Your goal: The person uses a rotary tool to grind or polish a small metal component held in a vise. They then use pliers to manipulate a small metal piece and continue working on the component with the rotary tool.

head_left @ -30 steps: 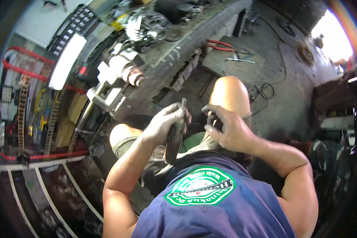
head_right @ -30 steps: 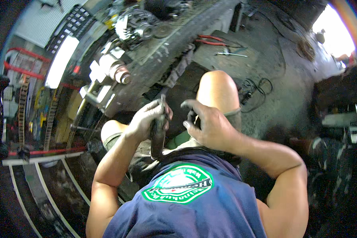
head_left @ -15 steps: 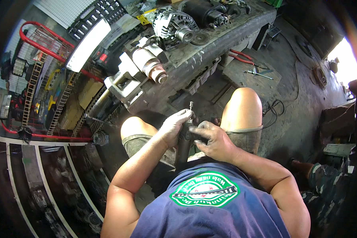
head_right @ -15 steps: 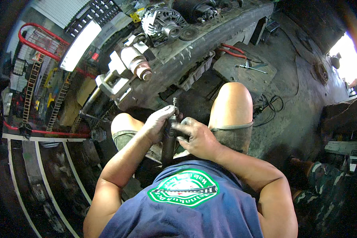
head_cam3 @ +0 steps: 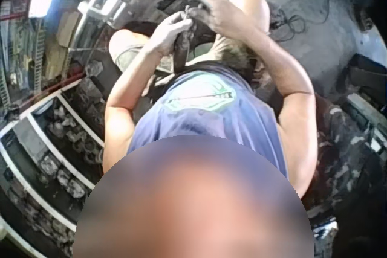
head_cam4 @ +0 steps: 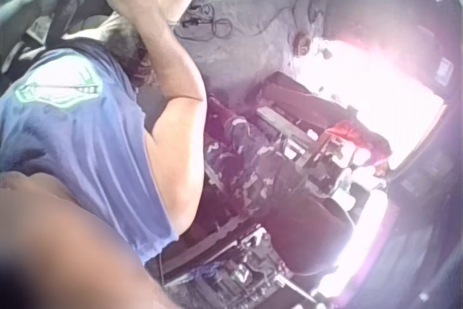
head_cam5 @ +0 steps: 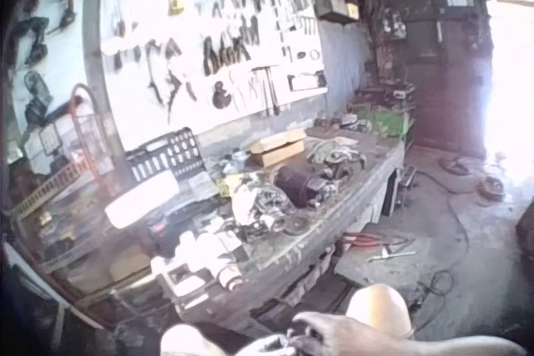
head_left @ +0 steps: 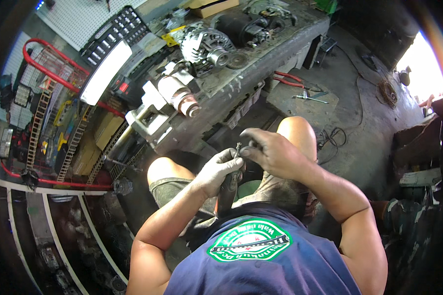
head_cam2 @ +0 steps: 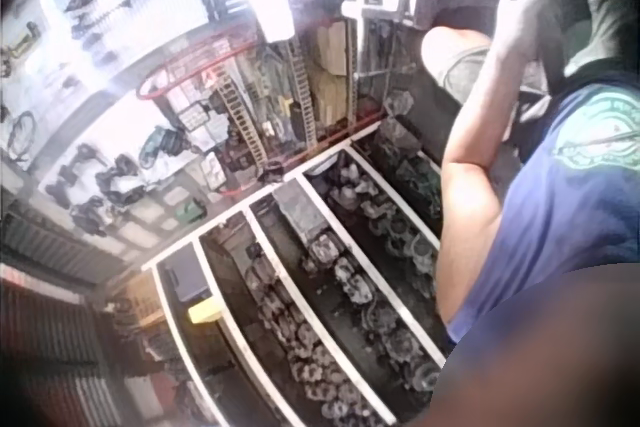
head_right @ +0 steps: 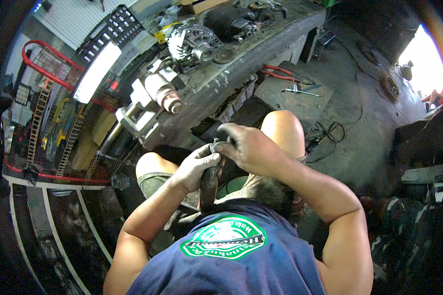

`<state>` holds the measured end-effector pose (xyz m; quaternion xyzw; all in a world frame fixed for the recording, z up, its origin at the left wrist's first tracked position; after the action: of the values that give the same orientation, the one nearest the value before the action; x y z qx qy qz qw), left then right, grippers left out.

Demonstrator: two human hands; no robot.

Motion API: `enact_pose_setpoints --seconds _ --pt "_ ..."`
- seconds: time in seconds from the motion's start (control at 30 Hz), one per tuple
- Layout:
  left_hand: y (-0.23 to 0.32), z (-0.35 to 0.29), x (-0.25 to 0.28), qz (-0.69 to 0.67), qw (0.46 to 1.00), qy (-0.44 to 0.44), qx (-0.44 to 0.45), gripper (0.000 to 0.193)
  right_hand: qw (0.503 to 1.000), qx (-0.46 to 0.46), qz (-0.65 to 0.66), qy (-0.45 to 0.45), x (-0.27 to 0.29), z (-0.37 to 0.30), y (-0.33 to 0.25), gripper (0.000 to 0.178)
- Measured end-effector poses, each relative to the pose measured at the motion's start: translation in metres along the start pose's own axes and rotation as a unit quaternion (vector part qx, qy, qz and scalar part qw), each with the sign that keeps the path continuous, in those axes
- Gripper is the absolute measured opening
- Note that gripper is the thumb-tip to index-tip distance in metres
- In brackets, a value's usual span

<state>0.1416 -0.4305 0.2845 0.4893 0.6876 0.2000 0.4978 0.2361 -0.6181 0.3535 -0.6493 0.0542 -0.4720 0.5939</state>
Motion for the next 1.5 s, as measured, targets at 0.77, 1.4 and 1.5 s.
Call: enact_pose_setpoints --seconds 0.77,1.4,1.5 --pt "0.013 -0.004 -0.033 0.043 0.993 -0.063 0.093 0.024 0.925 0.108 -0.126 -0.341 0.019 0.015 0.011 0.033" --pt "-0.006 -0.04 -0.071 0.505 0.833 -0.217 -0.068 0.03 0.91 0.004 -0.07 -0.409 0.006 -0.067 -0.02 0.03" --pt "0.01 -0.054 -0.08 0.578 0.778 -0.216 -0.121 0.029 0.929 -0.078 -0.056 -0.357 0.024 -0.08 -0.04 0.031"
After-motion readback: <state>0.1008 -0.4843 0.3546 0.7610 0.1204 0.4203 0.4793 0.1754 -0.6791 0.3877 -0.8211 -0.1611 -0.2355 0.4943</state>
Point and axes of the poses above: each hand's wrist, its own z-axis towards the middle knuckle, its own x-axis out of the back of the hand, y = z × x, the point moved 2 cm from there along z, towards the middle knuckle
